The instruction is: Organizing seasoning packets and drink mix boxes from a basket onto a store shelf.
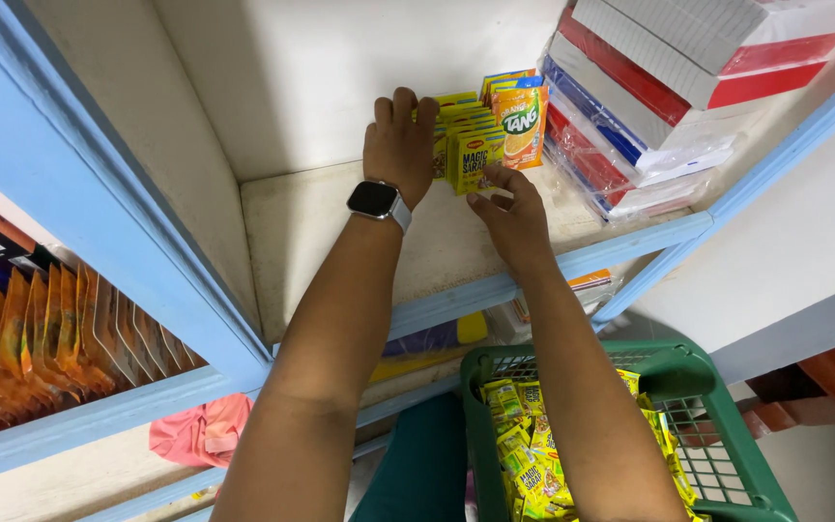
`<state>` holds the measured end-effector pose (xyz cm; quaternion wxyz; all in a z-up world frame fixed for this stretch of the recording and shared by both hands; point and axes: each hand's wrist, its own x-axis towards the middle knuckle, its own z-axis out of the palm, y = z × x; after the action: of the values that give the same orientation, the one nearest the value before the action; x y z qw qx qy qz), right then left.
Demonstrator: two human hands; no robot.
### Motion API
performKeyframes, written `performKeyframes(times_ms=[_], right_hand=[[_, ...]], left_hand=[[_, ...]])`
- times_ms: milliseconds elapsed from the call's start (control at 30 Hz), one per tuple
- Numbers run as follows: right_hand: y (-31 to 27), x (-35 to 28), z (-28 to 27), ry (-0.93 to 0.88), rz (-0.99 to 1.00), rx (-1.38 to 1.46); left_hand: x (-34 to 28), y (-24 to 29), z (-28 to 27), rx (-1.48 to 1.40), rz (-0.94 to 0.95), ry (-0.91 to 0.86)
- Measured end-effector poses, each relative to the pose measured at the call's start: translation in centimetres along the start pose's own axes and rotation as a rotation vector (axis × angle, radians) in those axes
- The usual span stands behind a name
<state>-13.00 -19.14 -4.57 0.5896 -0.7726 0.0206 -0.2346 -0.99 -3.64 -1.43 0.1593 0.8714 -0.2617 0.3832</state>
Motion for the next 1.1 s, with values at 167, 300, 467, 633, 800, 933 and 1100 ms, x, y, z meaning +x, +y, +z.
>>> performKeyframes(times_ms=[167,300,467,633,800,933,1100], right_hand=[[0.0,0.1,0.1,-0.003,0.038,-0.008],[0.8,0.4,0.0,-0.053,-0.031,-0.043],[0.8,0.4,0.0,-0.059,0.026,0.007],[0.1,-1.2,-0.7,0.136,-0.137,0.130],[-2.6,-9.7,-3.2,0.384,-0.502,0.163],[1.0,-18.2,-9.2,0.143,-0.220,0.159],[9.8,-30.0,-16.0,0.123,0.143,-0.167]], left_hand=[[-0.1,0.1,-0.7,-0.031,-0.032,-0.035],[-0.1,0.1,-0.6,-0.040,-0.030,-0.017],[-0.1,-0.2,-0.2,-0.018,-0.040,-0.050],[0.6,1.2,-3.5,-0.137,-0.030,0.013],[1.8,2.5,-6.6,-0.300,0.020,0.151],[1.7,3.4,-6.9,-0.346,0.163,0.262],[0.0,7.9,-7.1,-0.345,0.364,0.292]])
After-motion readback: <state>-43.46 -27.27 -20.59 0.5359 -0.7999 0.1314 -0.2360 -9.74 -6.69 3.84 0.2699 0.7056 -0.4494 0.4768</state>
